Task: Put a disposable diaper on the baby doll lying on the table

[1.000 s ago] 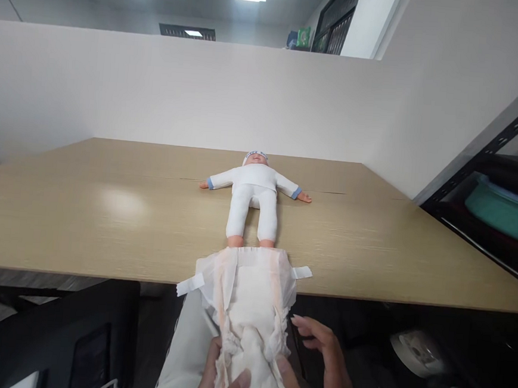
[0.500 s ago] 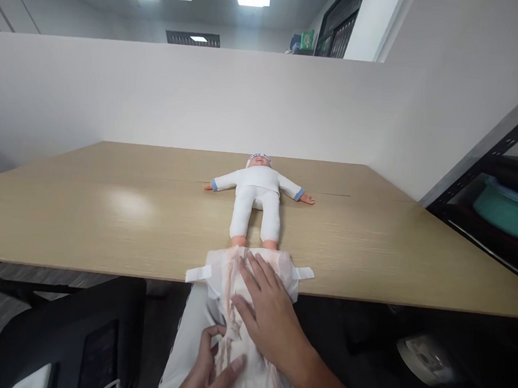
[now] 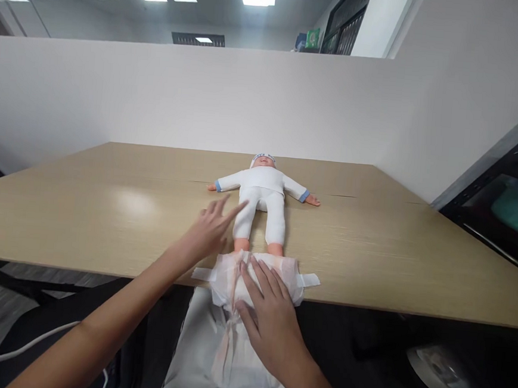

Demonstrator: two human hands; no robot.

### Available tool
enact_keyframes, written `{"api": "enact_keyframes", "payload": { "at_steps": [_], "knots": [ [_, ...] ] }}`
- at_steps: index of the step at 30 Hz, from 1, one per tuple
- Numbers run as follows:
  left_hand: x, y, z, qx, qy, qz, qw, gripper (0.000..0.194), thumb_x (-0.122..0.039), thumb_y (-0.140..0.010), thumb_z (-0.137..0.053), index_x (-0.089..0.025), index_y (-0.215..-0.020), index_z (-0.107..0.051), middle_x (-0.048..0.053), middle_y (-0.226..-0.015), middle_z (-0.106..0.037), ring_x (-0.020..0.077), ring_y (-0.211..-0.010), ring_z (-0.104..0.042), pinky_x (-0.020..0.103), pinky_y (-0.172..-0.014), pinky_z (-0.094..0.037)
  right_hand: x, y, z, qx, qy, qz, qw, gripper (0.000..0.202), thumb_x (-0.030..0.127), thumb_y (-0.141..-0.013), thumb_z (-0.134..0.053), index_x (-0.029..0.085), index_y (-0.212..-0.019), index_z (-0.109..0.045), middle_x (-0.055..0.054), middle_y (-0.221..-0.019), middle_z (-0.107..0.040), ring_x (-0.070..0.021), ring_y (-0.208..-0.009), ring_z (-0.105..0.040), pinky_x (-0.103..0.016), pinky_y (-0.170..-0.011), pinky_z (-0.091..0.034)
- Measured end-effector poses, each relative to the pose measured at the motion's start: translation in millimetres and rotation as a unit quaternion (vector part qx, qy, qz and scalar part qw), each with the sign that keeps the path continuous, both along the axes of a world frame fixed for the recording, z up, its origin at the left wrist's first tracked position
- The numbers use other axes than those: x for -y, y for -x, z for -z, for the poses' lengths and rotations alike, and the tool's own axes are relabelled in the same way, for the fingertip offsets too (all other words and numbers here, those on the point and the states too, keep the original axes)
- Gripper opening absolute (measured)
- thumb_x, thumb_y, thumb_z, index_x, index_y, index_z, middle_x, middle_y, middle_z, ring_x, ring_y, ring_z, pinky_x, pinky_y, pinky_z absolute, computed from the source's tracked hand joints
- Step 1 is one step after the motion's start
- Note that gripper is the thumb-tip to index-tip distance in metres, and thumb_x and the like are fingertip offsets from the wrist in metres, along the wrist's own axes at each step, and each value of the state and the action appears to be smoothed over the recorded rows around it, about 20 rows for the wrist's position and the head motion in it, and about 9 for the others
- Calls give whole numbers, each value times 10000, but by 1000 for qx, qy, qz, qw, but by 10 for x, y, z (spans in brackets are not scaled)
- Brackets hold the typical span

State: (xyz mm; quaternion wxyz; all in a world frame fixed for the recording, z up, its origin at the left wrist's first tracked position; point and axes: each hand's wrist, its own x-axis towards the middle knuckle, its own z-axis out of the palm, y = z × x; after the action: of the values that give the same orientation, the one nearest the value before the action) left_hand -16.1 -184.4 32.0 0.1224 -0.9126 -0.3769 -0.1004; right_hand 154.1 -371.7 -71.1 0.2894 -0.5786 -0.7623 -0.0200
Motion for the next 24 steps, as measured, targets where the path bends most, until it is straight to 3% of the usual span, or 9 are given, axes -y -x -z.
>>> {"api": "enact_keyframes", "payload": {
  "at_steps": [2, 4, 7, 9, 12, 15, 17, 21, 24],
  "knots": [
    [-119, -238, 5, -100, -21, 94, 990, 1224, -15, -770, -805, -286, -1793, -191, 222, -1847, -148, 471, -1626, -363, 569, -1187, -497, -1, 14, 15, -1, -8, 5, 1000, 661, 287, -1121, -534, 280, -1759, -359, -30, -1815, -377, -271, -1689, -345, -556, -1348, -428],
    [-179, -416, 23, -167, -37, 182, 968, 1317, -57, -734, -880, -325, -1801, -157, 167, -1869, -75, 435, -1693, -254, 542, -1277, -416, -4, 28, 32, -3, -14, 13, 1000, 668, 262, -1110, -531, 278, -1755, -360, -28, -1808, -390, -271, -1683, -358, -551, -1331, -452],
    [-230, -547, 51, -202, -38, 247, 947, 1370, -241, -699, -1002, -345, -1799, -192, 128, -1873, -33, 422, -1721, -185, 540, -1337, -343, -17, 39, 57, -8, -27, 18, 999, 627, 259, -1092, -548, 235, -1707, -430, -59, -1783, -437, -286, -1656, -409, -557, -1303, -484],
    [-268, -558, 47, -202, -38, 283, 937, 1353, -271, -676, -1020, -355, -1786, -251, 98, -1876, -49, 404, -1727, -173, 539, -1357, -317, -29, 36, 75, -11, -38, 16, 999, 582, 262, -1080, -557, 205, -1655, -487, -85, -1760, -470, -303, -1630, -451, -567, -1281, -502],
    [-350, -533, 9, -181, -33, 337, 923, 1133, -181, -738, -936, -369, -1720, -403, 61, -1868, -170, 384, -1692, -283, 532, -1331, -353, -48, 29, 121, -9, -51, 10, 999, 572, 269, -1067, -563, 174, -1628, -505, -114, -1734, -505, -324, -1594, -499, -570, -1257, -516],
    [-442, -541, 8, -115, 4, 371, 921, 687, -232, -927, -778, -309, -1582, -586, 83, -1788, -395, 373, -1541, -490, 516, -1223, -448, -68, 37, 205, -10, -62, 8, 998, 592, 309, -1057, -575, 181, -1630, -504, -118, -1703, -546, -346, -1557, -545, -568, -1229, -532],
    [-494, -580, 48, -77, 19, 382, 921, 469, -261, -1026, -670, -285, -1494, -656, 92, -1713, -508, 354, -1454, -554, 487, -1158, -467, -82, 48, 275, -15, -67, 15, 998, 648, 344, -1047, -585, 202, -1669, -470, -116, -1681, -572, -363, -1521, -585, -569, -1195, -554],
    [-587, -666, 109, -24, 23, 417, 908, 324, -280, -1095, -586, -301, -1387, -725, 71, -1578, -651, 321, -1301, -627, 459, -1061, -463, -126, -4, 392, -5, -61, 17, 998, 880, 430, -1038, -620, 232, -1804, -235, -122, -1678, -569, -398, -1466, -638, -579, -1106, -606],
    [-658, -685, 27, 33, 58, 450, 891, 334, -325, -1102, -569, -312, -1399, -722, 58, -1511, -704, 310, -1194, -656, 453, -1016, -464, -193, -130, 410, 27, -44, -31, 998, 1013, 516, -1023, -662, 230, -1827, -117, -132, -1717, -504, -413, -1452, -649, -559, -1054, -639]
  ]
}}
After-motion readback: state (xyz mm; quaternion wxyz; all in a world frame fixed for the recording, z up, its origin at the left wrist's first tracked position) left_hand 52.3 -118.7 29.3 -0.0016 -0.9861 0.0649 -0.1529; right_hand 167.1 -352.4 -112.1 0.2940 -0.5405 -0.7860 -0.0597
